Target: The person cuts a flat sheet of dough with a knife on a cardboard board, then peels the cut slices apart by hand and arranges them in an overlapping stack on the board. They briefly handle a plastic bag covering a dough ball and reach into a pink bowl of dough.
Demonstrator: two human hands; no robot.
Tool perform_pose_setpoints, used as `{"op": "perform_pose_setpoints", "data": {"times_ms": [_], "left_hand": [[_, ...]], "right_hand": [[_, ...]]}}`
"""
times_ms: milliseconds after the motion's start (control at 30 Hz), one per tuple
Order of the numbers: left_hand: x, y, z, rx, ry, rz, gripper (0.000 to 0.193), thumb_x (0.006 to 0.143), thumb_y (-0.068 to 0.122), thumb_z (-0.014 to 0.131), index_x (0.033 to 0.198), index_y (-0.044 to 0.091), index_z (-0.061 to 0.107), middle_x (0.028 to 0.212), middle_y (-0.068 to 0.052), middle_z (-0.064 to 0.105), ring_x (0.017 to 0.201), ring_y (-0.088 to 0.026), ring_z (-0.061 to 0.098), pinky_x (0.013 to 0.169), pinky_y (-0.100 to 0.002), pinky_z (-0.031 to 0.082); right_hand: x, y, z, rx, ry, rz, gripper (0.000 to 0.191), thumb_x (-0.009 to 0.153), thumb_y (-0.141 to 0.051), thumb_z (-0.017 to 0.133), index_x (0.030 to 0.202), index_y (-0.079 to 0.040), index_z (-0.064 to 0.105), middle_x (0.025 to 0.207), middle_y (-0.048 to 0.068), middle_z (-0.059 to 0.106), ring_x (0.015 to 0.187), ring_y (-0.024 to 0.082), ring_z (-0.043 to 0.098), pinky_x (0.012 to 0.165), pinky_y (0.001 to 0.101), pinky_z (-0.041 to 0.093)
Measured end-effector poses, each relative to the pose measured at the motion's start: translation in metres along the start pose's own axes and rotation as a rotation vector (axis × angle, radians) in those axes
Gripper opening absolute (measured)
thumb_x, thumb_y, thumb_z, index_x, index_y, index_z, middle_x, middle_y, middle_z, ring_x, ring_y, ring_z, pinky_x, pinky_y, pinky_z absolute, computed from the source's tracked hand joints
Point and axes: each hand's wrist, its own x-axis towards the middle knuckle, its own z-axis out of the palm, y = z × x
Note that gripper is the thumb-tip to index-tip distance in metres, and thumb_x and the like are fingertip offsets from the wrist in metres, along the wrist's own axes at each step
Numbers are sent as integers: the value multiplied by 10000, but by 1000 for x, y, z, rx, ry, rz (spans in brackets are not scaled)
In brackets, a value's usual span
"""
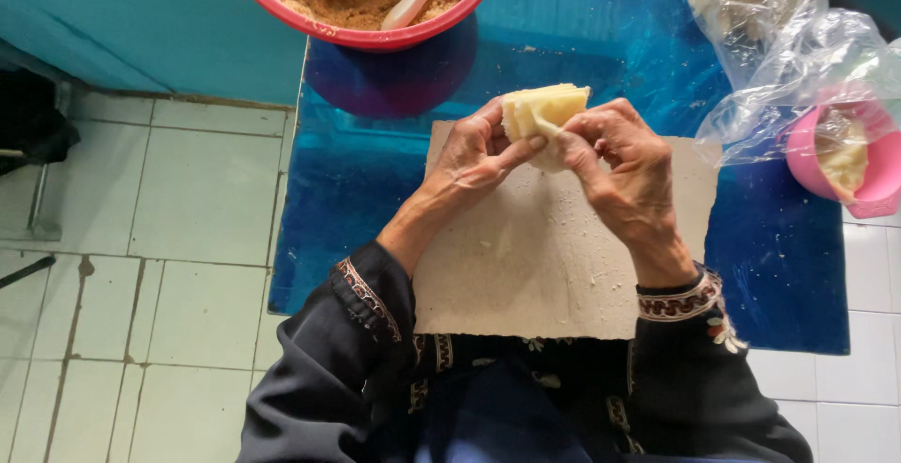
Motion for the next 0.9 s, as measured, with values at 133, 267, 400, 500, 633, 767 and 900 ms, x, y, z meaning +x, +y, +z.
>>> {"op": "perform_pose_setpoints", "data": {"times_ms": [133, 267, 400, 500, 633, 767, 900], "left_hand": [[2, -5, -2, -13, 33, -24, 523, 965, 172, 739, 1412, -1, 531, 1298, -81, 682, 1171, -142, 675, 1018, -302, 571], [-2, -4, -1, 19, 55, -38, 494, 969, 180, 750, 1382, -1, 545, 1282, -91, 693, 1161, -145, 689, 1009, -296, 582], [-1, -2, 3, -5, 84, 38, 499, 962, 189, 777, 1367, -5, 559, 1277, -90, 691, 1158, -144, 684, 1020, -302, 584], [-2, -1, 4, 63, 118, 18, 482, 947, 204, 778, 1340, 8, 579, 1238, -81, 707, 1122, -132, 697, 980, -291, 596], [-1, 1, 3, 139, 203, -20, 405, 948, 193, 760, 1291, 21, 630, 1140, -56, 746, 1022, -118, 723, 897, -275, 611], [5, 1, 2, 83, 297, -12, 311, 972, 174, 731, 1233, 17, 667, 1065, -31, 753, 930, -104, 719, 802, -276, 624], [6, -3, 2, -67, 277, 34, 294, 979, 156, 725, 1234, 30, 648, 1071, -21, 742, 945, -91, 711, 818, -280, 628]], "right_hand": [[0, 6, -3, 343, -8, 266, 117, 1077, -128, 643, 1096, -12, 653, 962, 3, 646, 816, 58, 569, 730, 212, 480], [-1, 9, -6, 497, -3, 279, 134, 1082, -135, 634, 1120, -6, 639, 1002, 6, 651, 845, 62, 595, 777, 212, 506], [-4, 9, -1, 224, -52, 196, 176, 1045, -108, 682, 1171, 9, 642, 1053, 28, 646, 875, 60, 588, 759, 227, 498], [-4, 11, 3, 207, 0, 169, 144, 1071, -94, 702, 1150, 22, 670, 1098, 70, 659, 858, 96, 581, 752, 267, 501], [-3, 18, -13, 824, 23, 380, 206, 1074, -109, 661, 1245, 4, 640, 1083, 75, 691, 893, 118, 656, 830, 282, 549], [-17, 19, -35, 1065, 44, 532, 235, 1050, -111, 629, 1263, -15, 607, 1131, 74, 697, 969, 143, 704, 846, 325, 579], [-52, 8, -58, 1088, 89, 529, 167, 1104, -121, 609, 1205, 10, 593, 1112, 99, 701, 1005, 199, 714, 919, 376, 592]]}}
